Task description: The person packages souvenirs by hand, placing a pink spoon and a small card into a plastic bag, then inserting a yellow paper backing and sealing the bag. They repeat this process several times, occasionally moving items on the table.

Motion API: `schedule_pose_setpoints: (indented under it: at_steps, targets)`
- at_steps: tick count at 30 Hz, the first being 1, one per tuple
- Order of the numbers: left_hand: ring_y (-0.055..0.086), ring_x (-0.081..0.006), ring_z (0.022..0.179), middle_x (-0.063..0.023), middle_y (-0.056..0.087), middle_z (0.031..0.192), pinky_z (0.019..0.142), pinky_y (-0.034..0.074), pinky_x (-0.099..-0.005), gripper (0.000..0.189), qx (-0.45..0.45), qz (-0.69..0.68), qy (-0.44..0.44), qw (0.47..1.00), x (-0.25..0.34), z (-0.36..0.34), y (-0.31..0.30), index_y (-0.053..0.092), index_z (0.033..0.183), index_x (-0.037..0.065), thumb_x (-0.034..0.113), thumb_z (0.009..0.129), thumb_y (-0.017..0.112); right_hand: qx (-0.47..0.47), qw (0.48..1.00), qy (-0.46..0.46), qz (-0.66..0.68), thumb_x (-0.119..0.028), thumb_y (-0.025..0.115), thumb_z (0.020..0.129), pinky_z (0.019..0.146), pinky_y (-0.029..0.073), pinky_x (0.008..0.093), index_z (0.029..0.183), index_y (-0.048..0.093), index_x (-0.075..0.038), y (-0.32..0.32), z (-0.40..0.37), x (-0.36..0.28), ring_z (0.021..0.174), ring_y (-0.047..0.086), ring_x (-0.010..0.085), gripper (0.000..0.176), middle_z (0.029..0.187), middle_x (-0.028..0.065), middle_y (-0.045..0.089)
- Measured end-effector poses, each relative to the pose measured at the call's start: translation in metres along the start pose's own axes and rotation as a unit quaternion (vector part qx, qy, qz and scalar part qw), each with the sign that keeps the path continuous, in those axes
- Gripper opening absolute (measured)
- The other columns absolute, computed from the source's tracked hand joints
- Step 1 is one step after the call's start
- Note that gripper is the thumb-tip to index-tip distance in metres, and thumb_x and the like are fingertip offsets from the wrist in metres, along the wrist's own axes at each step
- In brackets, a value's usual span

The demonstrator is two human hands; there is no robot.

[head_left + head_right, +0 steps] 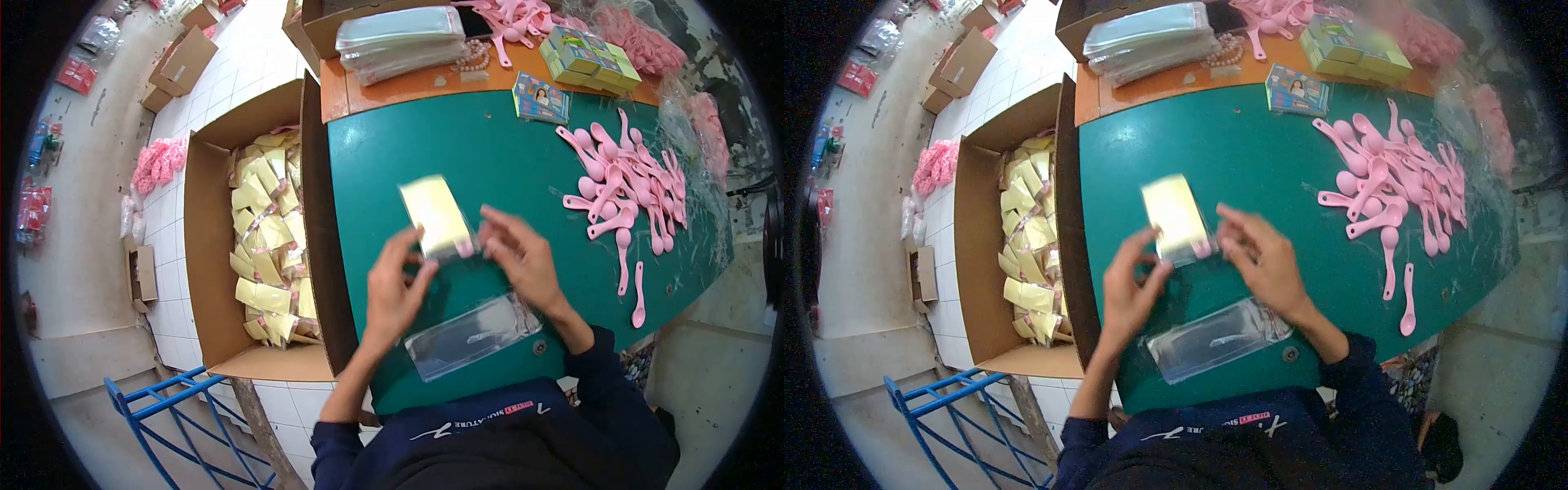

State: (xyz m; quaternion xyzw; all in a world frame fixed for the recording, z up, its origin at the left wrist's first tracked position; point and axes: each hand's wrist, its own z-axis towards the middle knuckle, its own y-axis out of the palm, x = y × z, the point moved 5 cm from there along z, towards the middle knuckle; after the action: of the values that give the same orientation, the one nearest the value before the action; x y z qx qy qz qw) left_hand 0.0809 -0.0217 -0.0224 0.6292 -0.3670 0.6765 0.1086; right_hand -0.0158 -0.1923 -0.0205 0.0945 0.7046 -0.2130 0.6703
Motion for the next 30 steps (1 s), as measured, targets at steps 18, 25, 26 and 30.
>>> schedule_pose_setpoints:
  at_steps: [18,25,26,30]
  targets:
    - [0.055,-0.0263,0.079,-0.0098,0.051,0.087,0.069,0.044,-0.0371,0.023,-0.123,0.165,0.139,0.969,0.031,-0.032,0.047,0.057,0.096,0.005,0.011,0.077,0.068,0.252,0.849,-0.192,-0.424,-0.005,0.057,0.083,0.072,0.044,0.0327,0.099,0.064,-0.005,-0.085,-0.029,-0.072,0.087,0.055,0.0245,0.018,0.096,0.0078,0.056]
    - [0.062,-0.0251,0.077,-0.0108,0.057,0.085,0.065,0.05,-0.0331,0.017,-0.123,0.148,0.155,0.969,0.022,-0.028,0.047,0.052,0.088,0.004,0.009,0.079,0.066,0.217,0.96,-0.067,-0.165,-0.007,0.054,0.09,0.061,0.045,0.0236,0.101,0.061,0.001,-0.072,-0.051,-0.059,0.067,0.055,0.0108,0.016,0.081,0.0059,0.059]
    - [0.063,-0.0236,0.08,-0.0115,0.059,0.087,0.067,0.051,-0.032,0.018,-0.135,0.068,0.119,0.981,0.019,-0.027,0.045,0.05,0.088,0.003,0.008,0.081,0.065,0.221,0.966,-0.059,-0.12,-0.006,0.054,0.09,0.06,0.045,0.0221,0.104,0.06,0.001,-0.072,-0.052,-0.055,0.067,0.056,0.0098,0.017,0.082,0.0055,0.059]
    - [0.064,-0.0171,0.091,-0.0152,0.067,0.095,0.075,0.053,-0.028,0.019,-0.186,-0.175,-0.028,0.966,0.014,-0.022,0.036,0.042,0.092,0.002,0.006,0.087,0.06,0.236,0.967,-0.046,-0.083,-0.004,0.055,0.09,0.06,0.047,0.0202,0.109,0.054,0.001,-0.073,-0.054,-0.047,0.069,0.057,0.0087,0.02,0.082,0.0055,0.059]
